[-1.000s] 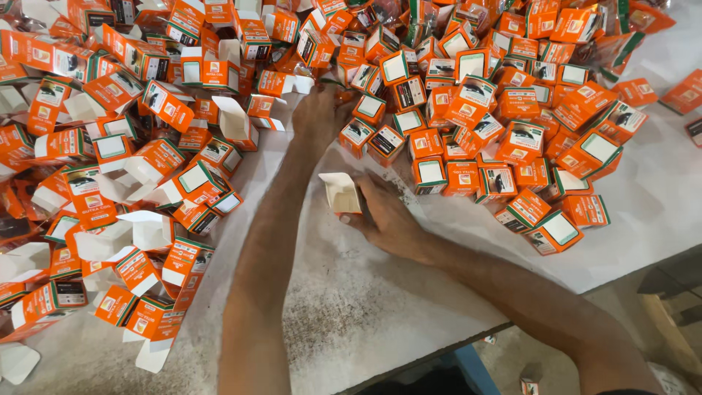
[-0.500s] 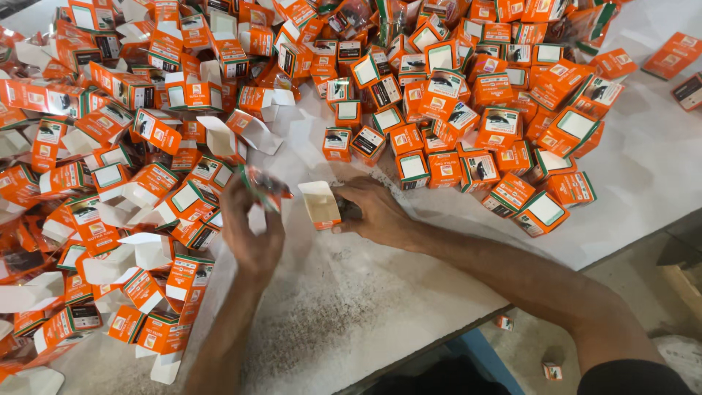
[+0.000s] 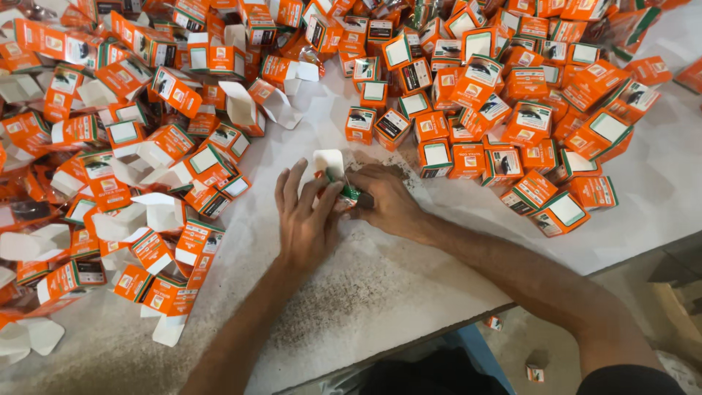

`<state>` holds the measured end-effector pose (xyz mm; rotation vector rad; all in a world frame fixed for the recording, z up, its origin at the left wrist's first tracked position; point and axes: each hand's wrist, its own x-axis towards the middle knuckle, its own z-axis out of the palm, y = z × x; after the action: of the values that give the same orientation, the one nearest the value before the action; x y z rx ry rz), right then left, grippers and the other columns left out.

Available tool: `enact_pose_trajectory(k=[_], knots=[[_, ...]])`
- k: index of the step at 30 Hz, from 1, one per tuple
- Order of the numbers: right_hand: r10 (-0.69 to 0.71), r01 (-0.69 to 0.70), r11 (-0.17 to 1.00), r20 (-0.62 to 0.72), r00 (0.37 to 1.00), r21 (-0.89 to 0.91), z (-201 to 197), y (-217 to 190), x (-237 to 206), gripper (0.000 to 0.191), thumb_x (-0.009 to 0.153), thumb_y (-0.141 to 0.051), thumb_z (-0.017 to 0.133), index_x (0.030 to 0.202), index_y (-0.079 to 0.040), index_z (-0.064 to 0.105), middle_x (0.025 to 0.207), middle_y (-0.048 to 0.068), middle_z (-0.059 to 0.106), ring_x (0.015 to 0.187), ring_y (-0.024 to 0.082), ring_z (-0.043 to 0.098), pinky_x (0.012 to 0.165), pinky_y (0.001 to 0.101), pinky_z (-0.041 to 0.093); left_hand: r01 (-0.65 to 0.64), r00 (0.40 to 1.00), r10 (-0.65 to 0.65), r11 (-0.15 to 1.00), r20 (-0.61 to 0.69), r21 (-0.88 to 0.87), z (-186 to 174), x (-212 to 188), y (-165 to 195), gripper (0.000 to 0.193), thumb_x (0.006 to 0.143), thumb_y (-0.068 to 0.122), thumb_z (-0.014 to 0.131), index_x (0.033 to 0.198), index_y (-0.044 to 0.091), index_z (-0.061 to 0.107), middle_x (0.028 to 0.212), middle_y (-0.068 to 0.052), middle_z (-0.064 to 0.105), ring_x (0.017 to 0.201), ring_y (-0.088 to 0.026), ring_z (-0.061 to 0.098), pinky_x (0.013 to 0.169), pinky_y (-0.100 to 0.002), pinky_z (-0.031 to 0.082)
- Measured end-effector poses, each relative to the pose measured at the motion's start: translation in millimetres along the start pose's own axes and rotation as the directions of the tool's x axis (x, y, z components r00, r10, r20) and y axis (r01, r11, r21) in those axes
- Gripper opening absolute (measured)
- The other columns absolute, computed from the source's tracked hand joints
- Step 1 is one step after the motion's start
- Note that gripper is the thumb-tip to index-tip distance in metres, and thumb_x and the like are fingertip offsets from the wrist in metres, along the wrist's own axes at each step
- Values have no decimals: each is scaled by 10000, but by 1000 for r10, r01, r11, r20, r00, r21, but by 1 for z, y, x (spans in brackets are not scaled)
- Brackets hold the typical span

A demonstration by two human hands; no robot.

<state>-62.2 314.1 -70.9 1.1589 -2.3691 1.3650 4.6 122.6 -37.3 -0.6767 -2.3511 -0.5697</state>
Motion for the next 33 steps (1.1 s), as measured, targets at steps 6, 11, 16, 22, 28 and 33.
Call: enact_pose_trajectory(k=[6,11,16,22,28,33], knots=[[-46,46,999,-24,999,7,1,-10,-2,514,671,-228,897,1066,-26,636,1032,140,681,1036,396,630,886,501,482,196,980,-199,978,32,71,12,-2,4,111,899,89,715,1006,65,734,1272,-197,621,1461,-467,361,1168,-668,262],[-3,3,1000,-2,1000,-28,-5,-25,-2,552,692,-247,901,1133,-30,649,1013,152,669,1019,392,629,876,505,482,382,914,-399,905,-66,-184,7,-2,1,513,863,157,760,1259,-82,536,1265,-212,608,1316,-402,466,1093,-520,361],[42,-42,999,29,999,4,1,-27,-1,624,735,-247,888,1263,-42,626,1085,160,682,1055,385,629,906,486,491,730,660,-704,520,261,-443,8,3,-16,441,845,209,745,1207,14,586,1018,-93,683,749,-227,631,644,-369,523],[146,-145,987,-10,989,65,10,-33,-8,799,754,-155,851,1430,10,457,1226,193,660,1168,405,619,961,481,497,711,702,-668,639,247,-293,21,7,-33,258,781,132,759,879,-68,630,732,-104,669,664,-173,612,632,-348,512],[-77,74,987,-18,997,-140,16,-39,-10,572,807,-61,794,1343,-57,596,1307,202,660,1248,401,612,1034,466,515,653,744,-525,443,413,-614,3,-8,-45,270,804,114,651,1043,-12,642,875,-64,694,754,-114,661,645,-318,549],[-63,61,987,-8,998,-151,19,-34,-10,518,825,-110,812,1303,-54,620,1305,196,659,1232,398,613,1016,476,517,704,611,-449,-68,651,-707,-11,-10,-69,334,1007,220,495,989,-26,721,819,-103,745,591,-145,649,579,-275,501]])
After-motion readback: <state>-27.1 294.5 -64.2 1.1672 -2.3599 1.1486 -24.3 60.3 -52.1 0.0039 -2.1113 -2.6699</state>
